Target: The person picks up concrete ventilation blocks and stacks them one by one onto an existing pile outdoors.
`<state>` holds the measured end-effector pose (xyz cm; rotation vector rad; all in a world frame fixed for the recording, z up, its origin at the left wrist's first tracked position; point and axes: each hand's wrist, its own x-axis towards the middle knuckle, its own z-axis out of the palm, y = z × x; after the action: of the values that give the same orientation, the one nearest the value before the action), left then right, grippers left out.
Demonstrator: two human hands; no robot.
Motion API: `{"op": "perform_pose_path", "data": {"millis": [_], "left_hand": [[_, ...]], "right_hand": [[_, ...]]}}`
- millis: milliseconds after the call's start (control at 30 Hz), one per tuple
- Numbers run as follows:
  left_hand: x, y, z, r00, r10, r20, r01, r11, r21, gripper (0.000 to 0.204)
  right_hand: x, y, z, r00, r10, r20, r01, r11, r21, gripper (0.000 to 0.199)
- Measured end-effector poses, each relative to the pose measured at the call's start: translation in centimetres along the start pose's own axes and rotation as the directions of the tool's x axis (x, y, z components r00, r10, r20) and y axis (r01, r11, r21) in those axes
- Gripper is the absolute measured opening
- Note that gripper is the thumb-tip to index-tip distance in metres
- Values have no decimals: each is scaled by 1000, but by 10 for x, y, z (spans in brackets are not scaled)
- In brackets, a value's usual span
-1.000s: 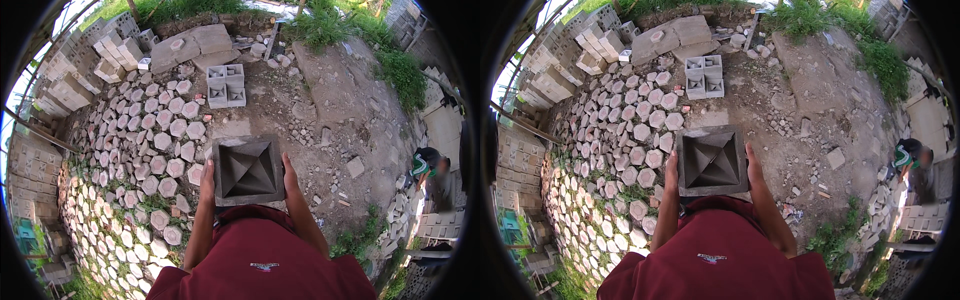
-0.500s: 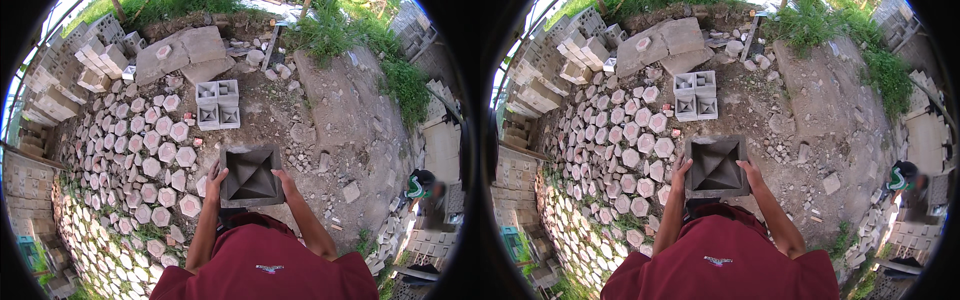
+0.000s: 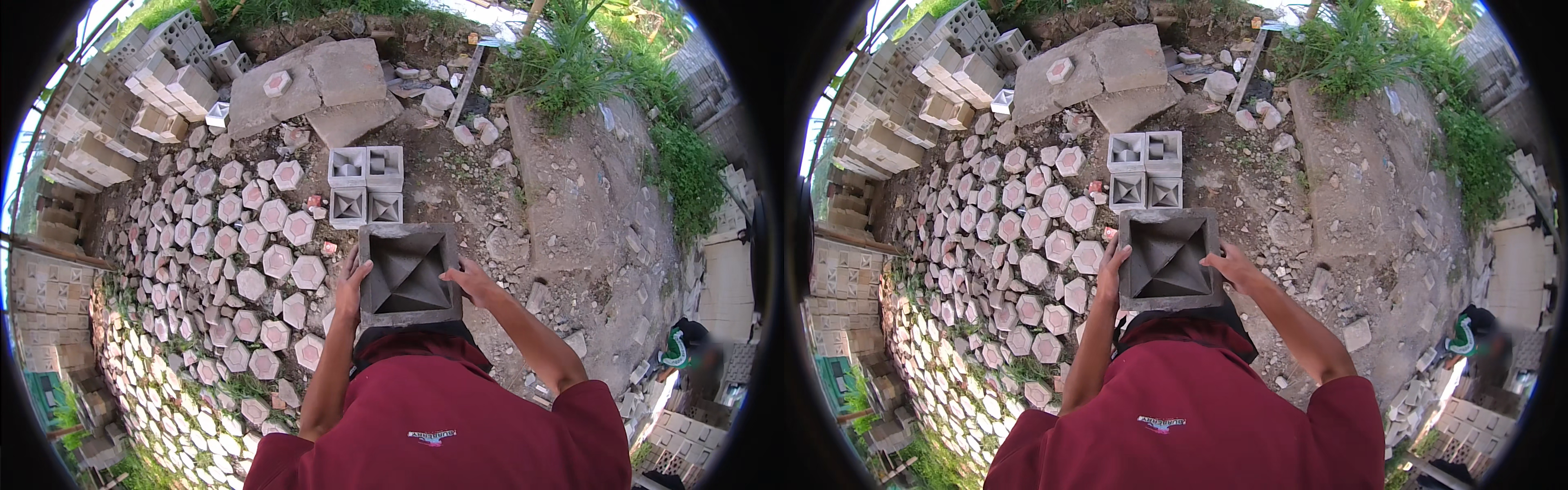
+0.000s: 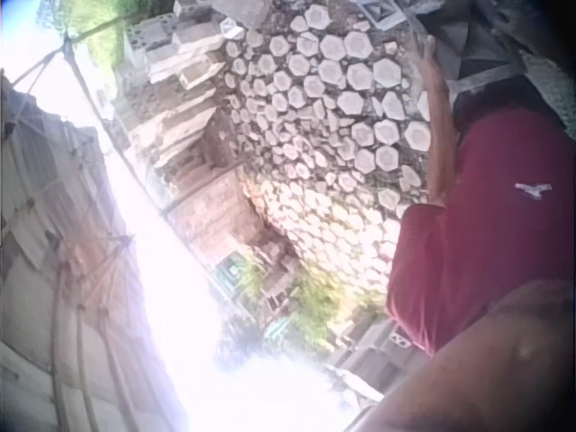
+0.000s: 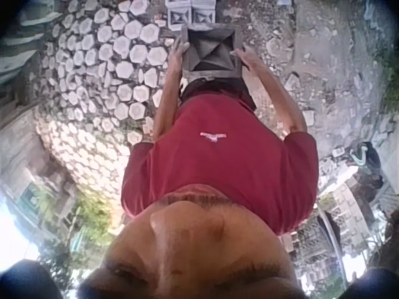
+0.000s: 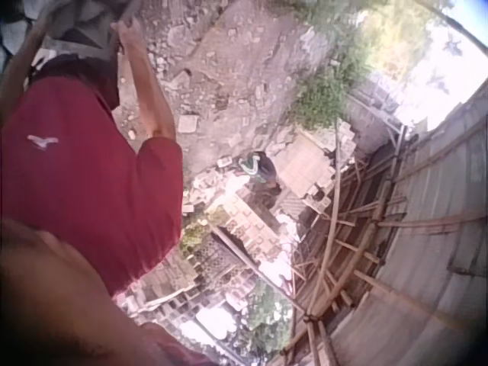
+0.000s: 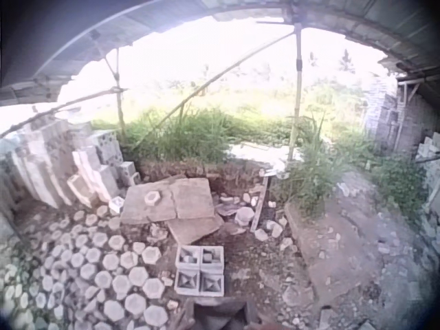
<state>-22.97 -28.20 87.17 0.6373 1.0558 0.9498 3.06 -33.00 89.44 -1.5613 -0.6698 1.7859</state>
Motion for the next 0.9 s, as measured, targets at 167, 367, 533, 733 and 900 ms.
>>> {"op": "perform_pose_path", "data": {"millis": [167,367,533,733,900], "left_hand": [[106,-10,19,998,64,-16,-65,995,-76,64],[253,-69,37,994,88,-62,-73,974,214,71],[328,-128,-7,984,-102,-148,96,994,-42,72],[435,-176,-69,946,-273,-177,297,947,125,72],[474,-303,-114,392,-850,-350,322,484,-814,65]], "right_hand": [[123,-23,-57,995,68,72,-44,955,-293,37],[278,11,-132,985,159,68,-144,972,-188,31],[359,9,-139,933,336,129,-278,899,-339,28],[457,40,-145,941,330,77,-321,941,-109,31],[579,117,-159,956,293,13,-287,945,-157,32]]}}
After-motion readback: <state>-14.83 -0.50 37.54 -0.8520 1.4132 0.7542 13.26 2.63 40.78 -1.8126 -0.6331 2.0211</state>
